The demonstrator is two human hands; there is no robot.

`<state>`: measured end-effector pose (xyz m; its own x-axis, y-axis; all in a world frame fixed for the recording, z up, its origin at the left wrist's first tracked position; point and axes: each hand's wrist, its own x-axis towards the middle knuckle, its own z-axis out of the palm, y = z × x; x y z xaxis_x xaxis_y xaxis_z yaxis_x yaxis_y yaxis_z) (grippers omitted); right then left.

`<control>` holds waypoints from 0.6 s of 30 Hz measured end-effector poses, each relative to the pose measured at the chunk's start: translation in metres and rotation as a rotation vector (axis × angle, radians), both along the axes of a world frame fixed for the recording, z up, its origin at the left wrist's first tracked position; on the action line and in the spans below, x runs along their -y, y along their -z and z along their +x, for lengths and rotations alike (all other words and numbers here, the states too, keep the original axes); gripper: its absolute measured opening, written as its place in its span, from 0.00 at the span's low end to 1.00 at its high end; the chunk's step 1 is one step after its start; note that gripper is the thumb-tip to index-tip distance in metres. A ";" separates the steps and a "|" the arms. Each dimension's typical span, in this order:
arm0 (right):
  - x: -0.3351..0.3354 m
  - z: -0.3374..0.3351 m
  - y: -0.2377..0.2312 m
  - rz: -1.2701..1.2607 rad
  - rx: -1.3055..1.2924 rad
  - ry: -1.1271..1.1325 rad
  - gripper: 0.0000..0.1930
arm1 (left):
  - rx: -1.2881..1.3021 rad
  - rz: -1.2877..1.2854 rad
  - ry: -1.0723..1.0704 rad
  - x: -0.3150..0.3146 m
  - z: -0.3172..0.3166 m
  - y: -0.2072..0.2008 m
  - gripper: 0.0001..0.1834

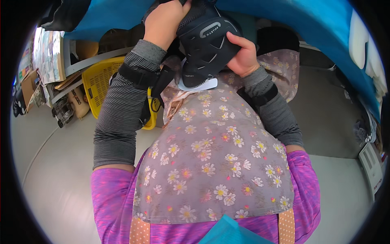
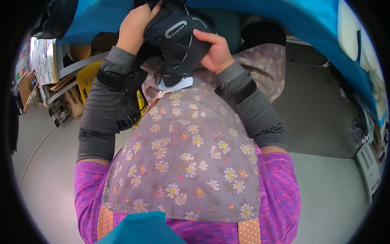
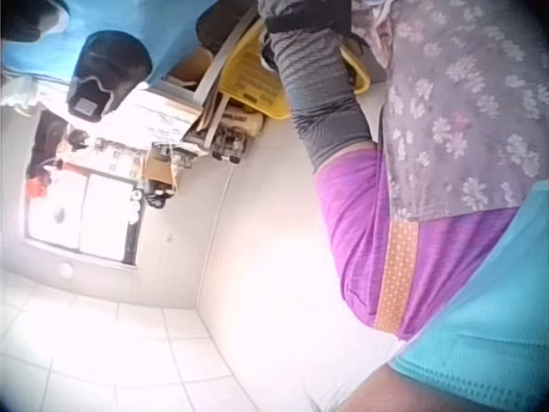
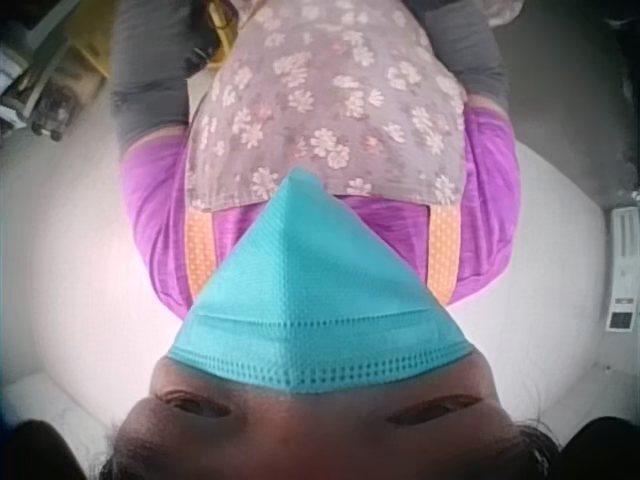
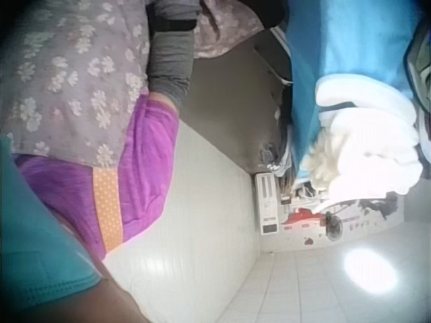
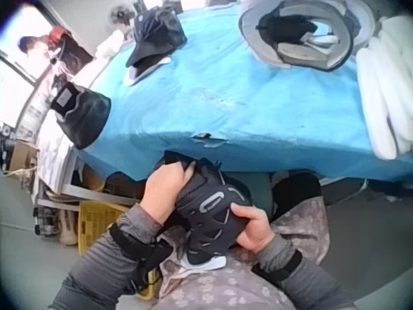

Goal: Inspecting and manually manipulating a black shoe upper component at a manufacturing workstation.

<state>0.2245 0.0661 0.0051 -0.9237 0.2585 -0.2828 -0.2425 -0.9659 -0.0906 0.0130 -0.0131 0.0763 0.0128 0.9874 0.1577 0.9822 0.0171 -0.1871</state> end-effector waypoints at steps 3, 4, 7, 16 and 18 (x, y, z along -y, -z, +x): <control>0.003 0.002 -0.005 -0.024 -0.042 0.005 0.18 | -0.014 -0.003 -0.023 0.004 0.002 -0.004 0.22; 0.006 0.003 -0.008 -0.047 -0.075 0.019 0.17 | 0.116 0.064 -0.160 0.006 0.003 -0.004 0.18; 0.007 0.001 -0.016 0.051 -0.009 0.054 0.15 | 0.239 0.127 -0.271 0.003 0.011 -0.021 0.09; 0.003 -0.010 -0.011 0.096 0.073 0.026 0.16 | -0.001 -0.035 -0.053 0.001 -0.011 0.002 0.18; 0.001 -0.011 -0.009 0.067 0.075 0.006 0.16 | 0.114 -0.030 0.002 0.000 -0.010 0.000 0.17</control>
